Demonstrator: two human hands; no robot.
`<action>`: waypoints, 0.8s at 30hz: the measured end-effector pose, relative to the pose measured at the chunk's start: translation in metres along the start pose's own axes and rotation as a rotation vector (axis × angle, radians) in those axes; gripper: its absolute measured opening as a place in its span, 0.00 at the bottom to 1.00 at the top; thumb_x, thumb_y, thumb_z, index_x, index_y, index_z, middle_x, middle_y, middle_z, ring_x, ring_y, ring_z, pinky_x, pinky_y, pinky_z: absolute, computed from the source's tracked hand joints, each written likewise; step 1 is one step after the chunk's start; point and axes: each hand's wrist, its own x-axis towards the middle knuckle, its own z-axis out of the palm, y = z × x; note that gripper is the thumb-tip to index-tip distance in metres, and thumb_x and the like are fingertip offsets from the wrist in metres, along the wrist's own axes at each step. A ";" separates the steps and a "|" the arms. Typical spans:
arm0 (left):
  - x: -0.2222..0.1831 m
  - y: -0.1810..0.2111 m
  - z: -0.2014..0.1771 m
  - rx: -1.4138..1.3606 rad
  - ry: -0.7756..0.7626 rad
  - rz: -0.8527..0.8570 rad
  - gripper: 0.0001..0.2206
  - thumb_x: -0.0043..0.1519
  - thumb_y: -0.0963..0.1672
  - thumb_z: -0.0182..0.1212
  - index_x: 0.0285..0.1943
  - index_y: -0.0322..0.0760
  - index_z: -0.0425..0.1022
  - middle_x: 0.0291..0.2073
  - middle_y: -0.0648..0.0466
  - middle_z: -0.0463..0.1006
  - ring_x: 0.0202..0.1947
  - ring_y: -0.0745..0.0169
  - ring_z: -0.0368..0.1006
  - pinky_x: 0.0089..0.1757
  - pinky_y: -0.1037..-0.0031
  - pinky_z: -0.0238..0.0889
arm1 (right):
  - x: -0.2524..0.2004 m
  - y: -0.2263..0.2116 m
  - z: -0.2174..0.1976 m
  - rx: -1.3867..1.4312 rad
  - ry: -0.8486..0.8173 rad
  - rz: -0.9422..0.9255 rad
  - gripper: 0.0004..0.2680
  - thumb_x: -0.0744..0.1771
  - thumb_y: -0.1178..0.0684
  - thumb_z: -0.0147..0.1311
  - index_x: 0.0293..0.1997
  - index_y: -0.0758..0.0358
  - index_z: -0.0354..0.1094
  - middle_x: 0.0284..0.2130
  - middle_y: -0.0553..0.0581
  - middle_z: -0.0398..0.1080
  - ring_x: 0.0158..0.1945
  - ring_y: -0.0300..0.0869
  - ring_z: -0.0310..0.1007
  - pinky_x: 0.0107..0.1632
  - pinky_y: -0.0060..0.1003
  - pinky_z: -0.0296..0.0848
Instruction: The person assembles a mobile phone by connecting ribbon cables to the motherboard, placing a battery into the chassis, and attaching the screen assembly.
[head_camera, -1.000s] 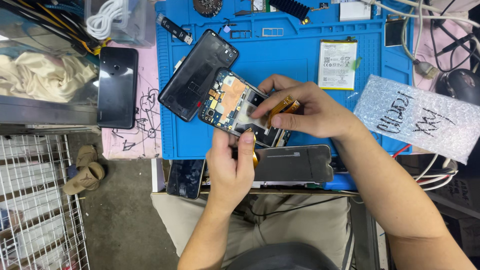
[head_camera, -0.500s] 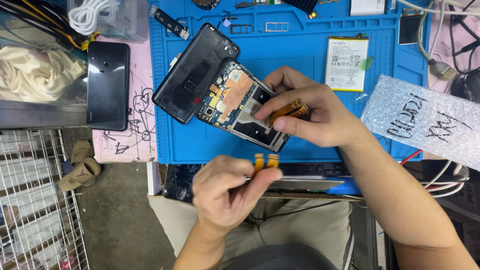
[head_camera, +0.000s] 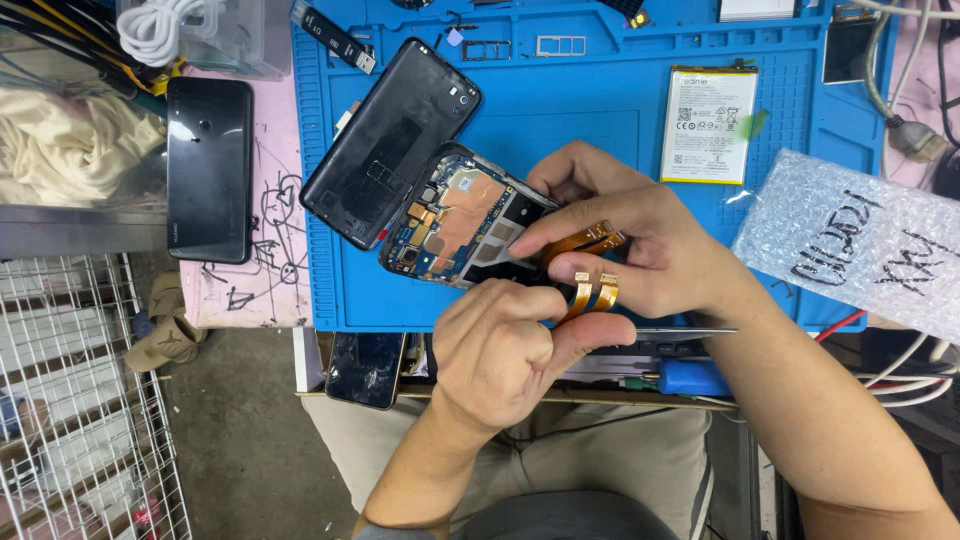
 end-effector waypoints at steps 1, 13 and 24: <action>0.000 -0.001 0.000 0.002 -0.001 0.000 0.26 0.55 0.45 0.81 0.34 0.40 0.56 0.31 0.55 0.76 0.27 0.61 0.72 0.29 0.72 0.62 | 0.000 0.000 0.000 0.002 0.000 -0.001 0.10 0.69 0.50 0.60 0.54 0.60 0.77 0.53 0.60 0.66 0.54 0.45 0.68 0.58 0.36 0.71; 0.004 -0.003 -0.002 0.010 0.017 -0.058 0.12 0.59 0.40 0.77 0.46 0.31 0.77 0.40 0.49 0.83 0.39 0.58 0.83 0.40 0.73 0.75 | 0.000 0.003 0.002 -0.095 -0.006 0.001 0.10 0.67 0.55 0.58 0.54 0.59 0.76 0.53 0.61 0.66 0.53 0.46 0.69 0.57 0.37 0.70; 0.004 -0.009 0.000 -0.040 0.044 -0.022 0.12 0.57 0.39 0.78 0.41 0.31 0.76 0.38 0.47 0.83 0.36 0.58 0.83 0.37 0.74 0.75 | 0.000 0.002 0.002 -0.105 0.014 0.015 0.10 0.67 0.56 0.58 0.53 0.59 0.76 0.52 0.61 0.67 0.53 0.46 0.68 0.56 0.37 0.69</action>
